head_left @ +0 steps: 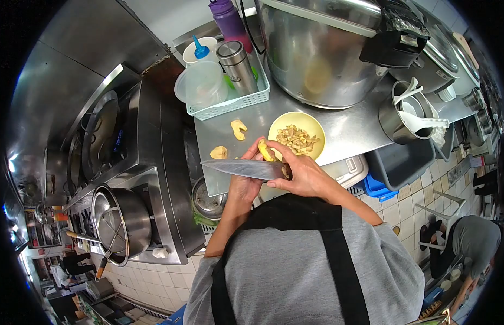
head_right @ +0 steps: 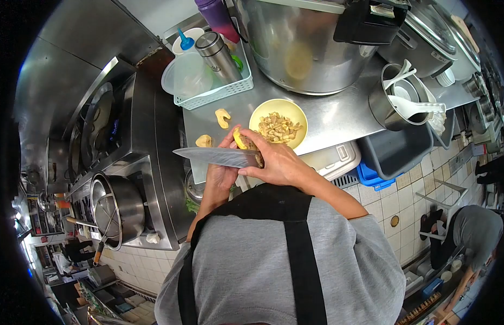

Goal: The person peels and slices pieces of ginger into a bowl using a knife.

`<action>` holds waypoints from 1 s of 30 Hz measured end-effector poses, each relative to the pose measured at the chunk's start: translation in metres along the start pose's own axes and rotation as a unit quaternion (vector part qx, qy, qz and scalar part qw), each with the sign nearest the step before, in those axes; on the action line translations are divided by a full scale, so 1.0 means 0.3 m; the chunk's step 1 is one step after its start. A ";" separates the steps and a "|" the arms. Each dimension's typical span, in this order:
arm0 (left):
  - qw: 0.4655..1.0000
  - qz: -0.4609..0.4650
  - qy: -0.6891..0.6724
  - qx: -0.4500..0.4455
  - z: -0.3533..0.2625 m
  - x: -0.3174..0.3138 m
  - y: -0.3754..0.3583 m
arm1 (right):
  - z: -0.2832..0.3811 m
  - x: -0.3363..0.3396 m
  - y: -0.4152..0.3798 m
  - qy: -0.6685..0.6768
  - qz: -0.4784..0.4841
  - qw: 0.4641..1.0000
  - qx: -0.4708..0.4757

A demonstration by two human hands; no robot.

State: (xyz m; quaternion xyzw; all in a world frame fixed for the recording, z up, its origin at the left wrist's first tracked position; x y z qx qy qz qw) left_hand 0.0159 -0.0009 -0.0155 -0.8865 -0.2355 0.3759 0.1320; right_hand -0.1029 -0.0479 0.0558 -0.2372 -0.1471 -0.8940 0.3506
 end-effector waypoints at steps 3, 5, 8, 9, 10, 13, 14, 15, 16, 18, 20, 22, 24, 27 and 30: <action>1.000 0.008 -0.006 0.007 -0.002 0.000 -0.006 | 0.000 0.003 -0.002 0.005 0.004 1.000 -0.008; 1.000 0.007 -0.010 0.013 0.003 0.004 -0.006 | 0.000 0.004 -0.002 0.003 0.011 1.000 -0.022; 1.000 -0.001 -0.009 0.018 0.007 0.012 -0.001 | -0.006 -0.001 0.000 0.000 -0.005 1.000 0.004; 1.000 -0.004 -0.006 0.017 0.005 0.006 -0.005 | -0.006 -0.001 0.000 0.001 -0.001 1.000 -0.001; 1.000 -0.007 -0.004 0.016 0.003 0.004 -0.007 | -0.003 0.000 0.001 0.002 0.003 1.000 -0.005; 1.000 0.002 -0.018 0.016 0.001 0.000 -0.007 | 0.002 0.002 0.001 -0.002 0.010 1.000 -0.016; 1.000 -0.003 -0.006 0.008 0.001 0.004 -0.006 | 0.002 0.001 0.000 -0.005 0.012 1.000 -0.019; 1.000 -0.009 0.006 -0.001 0.002 0.009 -0.006 | -0.001 -0.002 0.001 -0.003 0.014 1.000 -0.027; 1.000 -0.014 0.018 -0.009 0.000 0.011 -0.007 | -0.004 -0.004 0.001 -0.001 0.017 0.999 -0.035; 1.000 -0.013 0.006 -0.003 -0.011 0.000 -0.019 | -0.005 -0.003 0.001 0.001 0.015 0.999 -0.038; 1.000 -0.010 0.010 -0.008 -0.017 0.000 -0.022 | 0.001 -0.001 0.003 0.003 0.008 1.000 -0.027; 0.999 -0.005 0.031 -0.022 -0.014 0.010 -0.013 | 0.003 0.000 0.007 0.009 -0.006 1.000 -0.012; 0.999 -0.005 0.024 -0.025 -0.015 0.014 -0.012 | 0.002 -0.001 0.009 0.013 -0.016 1.000 -0.003; 0.999 -0.019 0.022 -0.034 -0.023 0.011 -0.017 | -0.004 -0.004 0.013 0.020 -0.016 1.000 -0.018; 0.998 0.010 0.051 -0.040 0.012 -0.006 -0.035 | -0.026 0.002 0.025 0.033 -0.026 0.998 -0.043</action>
Point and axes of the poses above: each hand's wrist, its own y-axis towards the middle knuckle, its own x-axis out of the back of the hand, z = x × y, the point moved 7 cm from there along y, towards the middle knuckle, and after that the axes turned 13 degrees about -z, right-handed, at the moved point
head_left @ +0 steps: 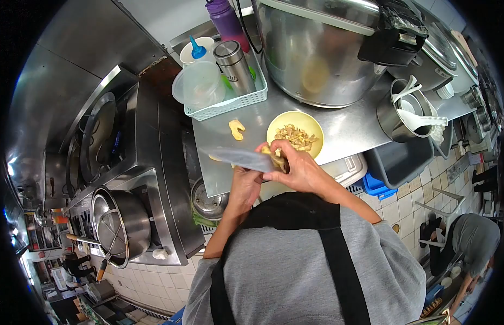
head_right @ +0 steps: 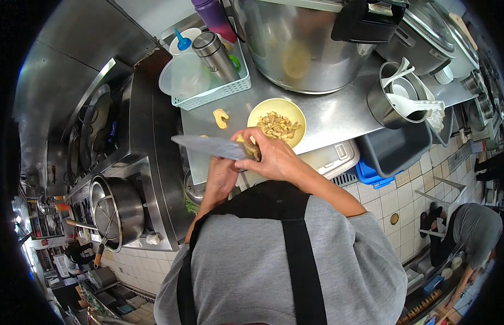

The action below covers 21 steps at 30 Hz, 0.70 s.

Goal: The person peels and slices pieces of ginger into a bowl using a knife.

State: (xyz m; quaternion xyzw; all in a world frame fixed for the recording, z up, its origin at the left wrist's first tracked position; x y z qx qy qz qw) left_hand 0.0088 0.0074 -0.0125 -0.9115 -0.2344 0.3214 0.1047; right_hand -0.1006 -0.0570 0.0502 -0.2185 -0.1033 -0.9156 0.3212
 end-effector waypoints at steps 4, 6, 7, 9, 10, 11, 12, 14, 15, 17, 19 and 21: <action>0.997 0.069 0.025 0.016 0.058 -0.030 -0.029 | -0.107 0.017 0.075 0.077 -0.056 0.995 -0.012; 0.999 0.039 -0.005 0.033 0.031 -0.053 -0.027 | -0.128 0.029 0.089 0.135 -0.057 0.988 -0.040; 0.999 0.033 -0.020 0.031 0.011 -0.050 -0.016 | -0.118 0.038 0.088 0.113 -0.065 0.991 -0.013; 0.998 0.023 -0.047 0.032 -0.021 -0.030 -0.004 | -0.098 0.044 0.060 0.071 -0.085 0.993 0.036; 0.998 0.012 -0.054 0.034 -0.005 0.005 0.014 | -0.072 0.038 0.047 0.031 -0.087 0.992 0.085; 0.997 0.019 -0.060 0.037 -0.001 0.015 0.019 | -0.072 0.027 0.031 0.032 -0.060 0.996 0.064; 0.997 0.027 -0.066 0.041 -0.012 0.003 0.018 | -0.030 0.031 0.017 0.033 -0.034 0.998 0.042; 0.997 0.018 -0.065 0.037 -0.026 -0.026 0.007 | -0.038 0.011 0.008 0.014 -0.020 1.000 0.019; 0.998 0.011 -0.051 0.027 -0.019 -0.018 0.012 | -0.038 0.007 0.007 0.011 -0.010 1.000 0.007; 1.000 -0.004 -0.024 0.006 0.000 0.010 0.026 | -0.031 0.002 0.006 0.005 0.012 1.000 -0.016; 1.000 -0.003 -0.007 0.000 0.003 0.019 0.021 | -0.024 0.004 0.007 0.000 0.016 1.000 -0.010; 1.000 -0.003 0.005 -0.012 -0.005 0.016 0.017 | -0.024 0.002 0.010 -0.002 0.008 1.000 0.005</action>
Point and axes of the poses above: each hand's wrist, its own y-axis towards the middle knuckle, its own x-axis out of the back of the hand, z = x × y, the point moved 7 cm from there along y, towards the middle knuckle, and after that the axes turned 13 degrees about -z, right-handed, at the moved point
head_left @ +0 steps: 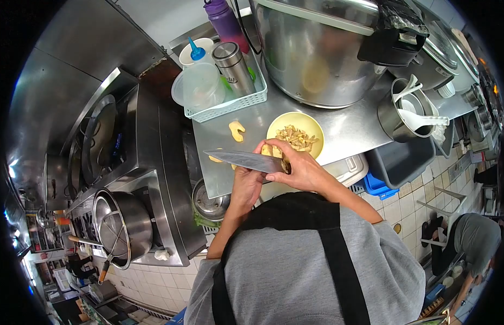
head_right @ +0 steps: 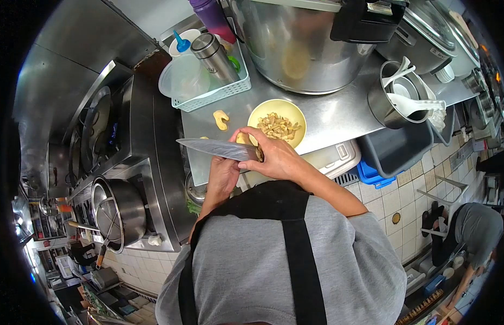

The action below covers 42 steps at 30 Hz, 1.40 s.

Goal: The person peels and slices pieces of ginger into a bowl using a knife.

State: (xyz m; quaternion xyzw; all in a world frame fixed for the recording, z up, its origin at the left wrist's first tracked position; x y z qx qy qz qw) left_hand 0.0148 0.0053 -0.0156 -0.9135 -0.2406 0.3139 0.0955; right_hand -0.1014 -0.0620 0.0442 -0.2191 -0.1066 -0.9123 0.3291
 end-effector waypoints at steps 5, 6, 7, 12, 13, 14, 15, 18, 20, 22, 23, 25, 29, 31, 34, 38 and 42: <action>0.999 0.013 0.026 -0.029 -0.002 -0.018 -0.010 | -0.008 -0.004 0.010 0.043 -0.022 0.999 0.008; 0.999 0.037 0.029 -0.022 0.015 -0.013 -0.010 | -0.013 -0.002 0.014 0.046 -0.030 0.998 0.009; 0.998 0.061 0.030 -0.015 0.033 -0.006 -0.006 | -0.025 -0.002 0.020 0.049 -0.039 0.998 0.010; 0.999 0.027 -0.010 0.027 0.008 -0.052 -0.020 | -0.156 -0.010 0.068 0.133 -0.087 0.987 -0.017; 0.998 0.024 -0.035 0.036 0.003 -0.038 -0.011 | -0.128 0.008 0.060 0.126 -0.091 0.988 -0.002; 0.997 0.020 -0.060 0.045 0.004 -0.020 -0.001 | -0.110 0.019 0.051 0.119 -0.096 0.988 0.011; 0.996 0.011 -0.068 0.057 0.006 -0.006 0.012 | -0.070 0.024 0.039 0.047 -0.104 0.989 0.091; 0.998 -0.005 -0.048 0.050 -0.003 -0.004 0.019 | -0.030 -0.016 -0.002 -0.012 -0.013 0.999 0.047; 0.998 -0.018 -0.028 0.053 -0.011 -0.024 0.012 | -0.012 -0.023 -0.013 -0.035 0.041 0.999 -0.006; 0.998 -0.031 -0.007 0.055 -0.010 -0.036 0.010 | -0.014 -0.029 -0.017 -0.043 0.055 0.997 -0.016; 0.999 -0.022 -0.001 0.048 -0.012 -0.036 0.010 | -0.012 -0.028 -0.015 -0.042 0.041 0.998 0.001; 0.999 -0.003 0.010 0.034 -0.012 -0.027 0.016 | -0.009 -0.027 -0.009 -0.041 0.014 0.998 0.037; 0.999 -0.002 -0.002 0.048 0.014 0.015 0.032 | -0.009 -0.024 0.001 -0.024 0.020 1.000 0.004; 0.999 -0.006 -0.002 0.034 0.006 0.001 0.022 | -0.018 -0.024 0.001 -0.022 -0.013 0.999 0.028; 0.998 -0.019 -0.033 0.044 -0.017 -0.036 -0.001 | -0.018 -0.022 0.001 -0.028 -0.034 0.999 0.030; 0.999 0.020 -0.032 0.015 0.030 -0.008 0.017 | -0.021 -0.004 0.016 0.023 -0.054 0.998 0.010; 0.997 0.062 -0.037 0.025 0.018 -0.069 -0.015 | -0.138 -0.013 0.066 0.097 -0.084 0.992 -0.011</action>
Point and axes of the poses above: each hand's wrist, its own y-axis towards the middle knuckle, its own x-axis out of the back of the hand, z = x × y, the point moved 7 cm from there along y, towards the middle knuckle, and after that the axes turned 13 degrees about -z, right-handed, at the moved point
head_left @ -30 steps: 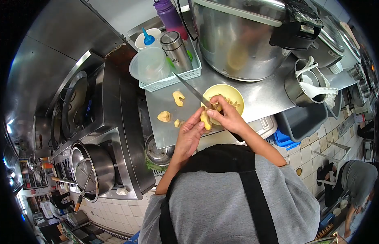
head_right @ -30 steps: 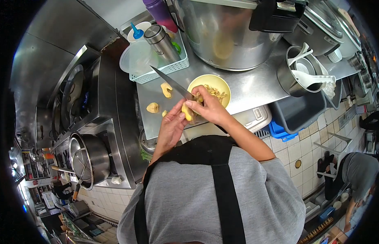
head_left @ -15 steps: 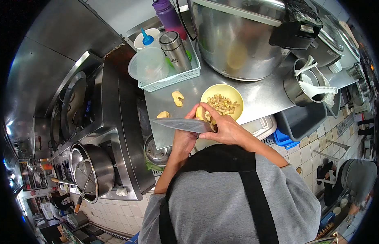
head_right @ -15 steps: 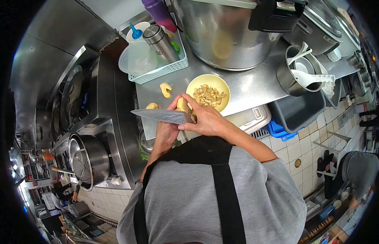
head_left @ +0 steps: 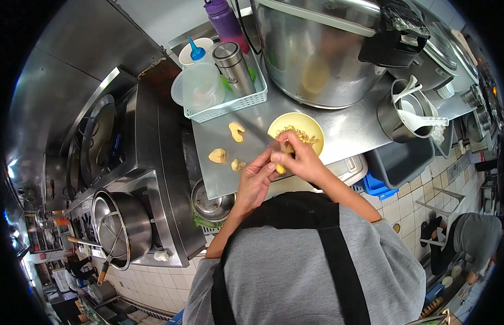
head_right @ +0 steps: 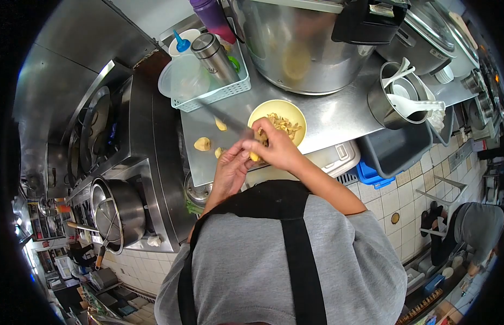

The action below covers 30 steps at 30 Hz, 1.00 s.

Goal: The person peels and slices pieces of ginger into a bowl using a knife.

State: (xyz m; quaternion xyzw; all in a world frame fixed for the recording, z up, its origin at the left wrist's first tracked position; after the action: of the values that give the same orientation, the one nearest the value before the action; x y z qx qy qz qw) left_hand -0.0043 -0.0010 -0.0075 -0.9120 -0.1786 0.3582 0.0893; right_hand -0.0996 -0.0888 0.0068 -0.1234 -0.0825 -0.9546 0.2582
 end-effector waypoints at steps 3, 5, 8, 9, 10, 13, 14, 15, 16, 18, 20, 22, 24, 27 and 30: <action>1.000 -0.020 -0.019 0.014 -0.018 -0.001 0.009 | -0.023 0.017 0.013 0.060 -0.023 0.998 -0.007; 0.999 -0.034 -0.029 0.014 -0.025 0.028 0.024 | -0.008 0.030 0.012 0.029 -0.009 0.999 0.023; 0.998 -0.052 -0.015 0.024 -0.001 0.084 0.060 | 0.077 0.016 -0.037 -0.040 0.060 0.997 0.042; 0.997 -0.074 -0.020 -0.002 -0.016 0.068 0.057 | 0.070 0.002 -0.045 -0.050 0.083 0.995 0.034; 0.998 -0.063 -0.021 0.005 -0.009 0.077 0.063 | 0.076 -0.003 -0.052 -0.052 0.087 0.994 0.036; 0.998 -0.057 -0.019 0.019 -0.010 0.080 0.076 | 0.093 -0.004 -0.062 -0.065 0.099 0.992 0.040; 0.997 -0.074 -0.015 0.018 -0.014 0.071 0.074 | 0.093 -0.002 -0.061 -0.071 0.104 0.991 0.040; 0.996 -0.090 -0.011 0.017 -0.022 0.062 0.070 | 0.093 -0.002 -0.060 -0.078 0.110 0.990 0.041; 0.996 -0.093 -0.002 0.013 -0.023 0.063 0.071 | 0.097 0.001 -0.060 -0.076 0.108 0.990 0.044; 0.995 -0.100 0.015 0.005 -0.026 0.067 0.073 | 0.106 0.004 -0.058 -0.073 0.104 0.991 0.050; 0.996 -0.085 0.024 -0.004 -0.022 0.078 0.071 | 0.096 0.004 -0.052 -0.077 0.102 0.991 0.026; 0.997 -0.076 0.029 -0.011 -0.023 0.078 0.065 | 0.092 0.004 -0.050 -0.066 0.094 0.993 0.016; 0.997 -0.072 0.029 -0.017 -0.029 0.070 0.062 | 0.094 0.004 -0.051 -0.043 0.080 0.996 0.021; 0.997 -0.074 0.029 -0.023 -0.023 0.071 0.061 | 0.103 0.004 -0.049 -0.062 0.071 0.995 0.017; 0.996 -0.086 0.011 -0.023 -0.017 0.061 0.059 | 0.103 0.009 -0.043 -0.069 0.039 0.996 0.042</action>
State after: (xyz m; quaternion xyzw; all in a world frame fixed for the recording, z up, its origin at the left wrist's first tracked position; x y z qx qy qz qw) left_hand 0.0163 -0.0102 -0.0202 -0.8990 -0.2637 0.3349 0.1004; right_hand -0.1026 -0.0724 0.0360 -0.1813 -0.1357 -0.9287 0.2936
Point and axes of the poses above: each hand's wrist, its own y-axis towards the middle knuckle, its own x-axis out of the back of the hand, z = x × y, the point moved 7 cm from there along y, towards the middle knuckle, and after that the axes turned 13 degrees about -z, right-handed, at the moved point
